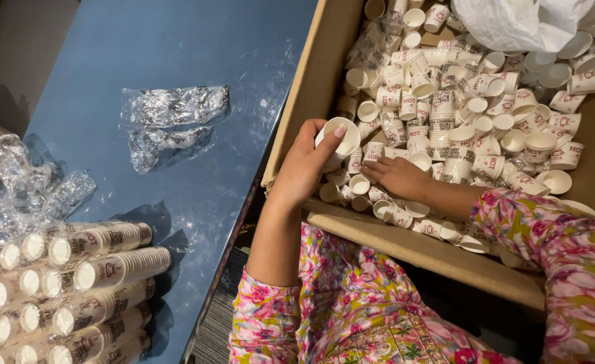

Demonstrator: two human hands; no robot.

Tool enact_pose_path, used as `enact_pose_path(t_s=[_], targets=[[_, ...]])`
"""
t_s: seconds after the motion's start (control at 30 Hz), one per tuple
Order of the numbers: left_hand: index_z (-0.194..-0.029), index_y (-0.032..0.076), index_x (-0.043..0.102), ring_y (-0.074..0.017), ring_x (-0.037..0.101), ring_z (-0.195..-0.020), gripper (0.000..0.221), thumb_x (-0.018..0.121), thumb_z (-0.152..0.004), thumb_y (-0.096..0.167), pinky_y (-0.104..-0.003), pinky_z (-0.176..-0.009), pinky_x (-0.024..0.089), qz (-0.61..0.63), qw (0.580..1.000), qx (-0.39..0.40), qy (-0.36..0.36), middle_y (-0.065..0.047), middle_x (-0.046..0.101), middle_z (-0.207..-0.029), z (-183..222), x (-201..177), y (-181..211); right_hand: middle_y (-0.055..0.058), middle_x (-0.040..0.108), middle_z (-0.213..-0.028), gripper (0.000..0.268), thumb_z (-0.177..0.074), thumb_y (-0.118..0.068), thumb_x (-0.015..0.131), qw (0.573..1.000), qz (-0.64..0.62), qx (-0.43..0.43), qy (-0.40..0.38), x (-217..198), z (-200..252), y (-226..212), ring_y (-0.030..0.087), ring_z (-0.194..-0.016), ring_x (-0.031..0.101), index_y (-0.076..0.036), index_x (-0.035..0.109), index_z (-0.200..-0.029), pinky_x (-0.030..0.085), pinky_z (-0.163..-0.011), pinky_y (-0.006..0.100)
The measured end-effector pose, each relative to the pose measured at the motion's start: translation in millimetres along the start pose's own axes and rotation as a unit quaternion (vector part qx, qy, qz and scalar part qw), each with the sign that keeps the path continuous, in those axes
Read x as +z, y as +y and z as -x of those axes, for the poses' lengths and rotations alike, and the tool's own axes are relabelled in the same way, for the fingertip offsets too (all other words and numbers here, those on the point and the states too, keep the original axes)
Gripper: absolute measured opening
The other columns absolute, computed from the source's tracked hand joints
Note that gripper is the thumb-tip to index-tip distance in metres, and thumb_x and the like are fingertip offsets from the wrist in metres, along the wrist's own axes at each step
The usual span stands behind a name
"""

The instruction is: Sorting and stacking small paper cups from a large box.

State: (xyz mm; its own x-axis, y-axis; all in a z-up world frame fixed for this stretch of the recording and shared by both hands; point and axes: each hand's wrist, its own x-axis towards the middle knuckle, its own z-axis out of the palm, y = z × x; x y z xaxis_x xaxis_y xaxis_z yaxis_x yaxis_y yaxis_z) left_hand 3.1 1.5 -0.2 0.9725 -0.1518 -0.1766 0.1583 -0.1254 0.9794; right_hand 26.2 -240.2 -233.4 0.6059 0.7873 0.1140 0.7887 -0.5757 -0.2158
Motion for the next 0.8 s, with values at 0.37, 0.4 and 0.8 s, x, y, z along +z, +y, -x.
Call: enact_pose_path(t_s=[0.37,0.4,0.8], targets=[[-0.122,0.002,0.060,-0.0136,0.061,-0.094,0.051,0.051,-0.104,0.048,-0.029,-0.081,0.051,0.068,0.996,-0.032,-0.050,-0.007,0.068,-0.104,-2.3,-3.5,-16.0,0.008,0.073,-0.099,0.024,-0.088,-0.009,0.074,0.969,-0.150,0.070,0.186,-93.9,-33.7,-4.4,0.025,-0.094,0.065,-0.006,0.072,-0.112,0.053,-0.087,0.042],[-0.125,0.000,0.061,-0.0153,0.060,-0.101,0.054,0.048,-0.106,0.049,-0.031,-0.089,0.050,0.077,0.996,-0.015,-0.052,-0.008,0.067,-0.110,-4.9,-4.9,-22.7,0.010,0.072,-0.104,0.024,-0.094,-0.006,0.076,0.944,-0.145,0.065,0.289,-115.0,-33.4,-5.4,0.024,-0.097,0.066,-0.005,0.070,-0.117,0.054,-0.089,0.040],[-0.145,0.002,0.051,-0.0213,0.051,-0.134,0.069,0.039,-0.108,0.058,-0.035,-0.117,0.037,0.109,0.988,0.046,-0.102,-0.013,0.058,-0.141,-4.3,-4.9,-27.1,0.009,0.066,-0.109,0.032,-0.089,0.001,0.076,0.936,-0.033,-0.124,0.329,-256.6,-25.7,-78.3,0.028,-0.107,0.063,-0.007,0.073,-0.120,0.055,-0.090,0.041]])
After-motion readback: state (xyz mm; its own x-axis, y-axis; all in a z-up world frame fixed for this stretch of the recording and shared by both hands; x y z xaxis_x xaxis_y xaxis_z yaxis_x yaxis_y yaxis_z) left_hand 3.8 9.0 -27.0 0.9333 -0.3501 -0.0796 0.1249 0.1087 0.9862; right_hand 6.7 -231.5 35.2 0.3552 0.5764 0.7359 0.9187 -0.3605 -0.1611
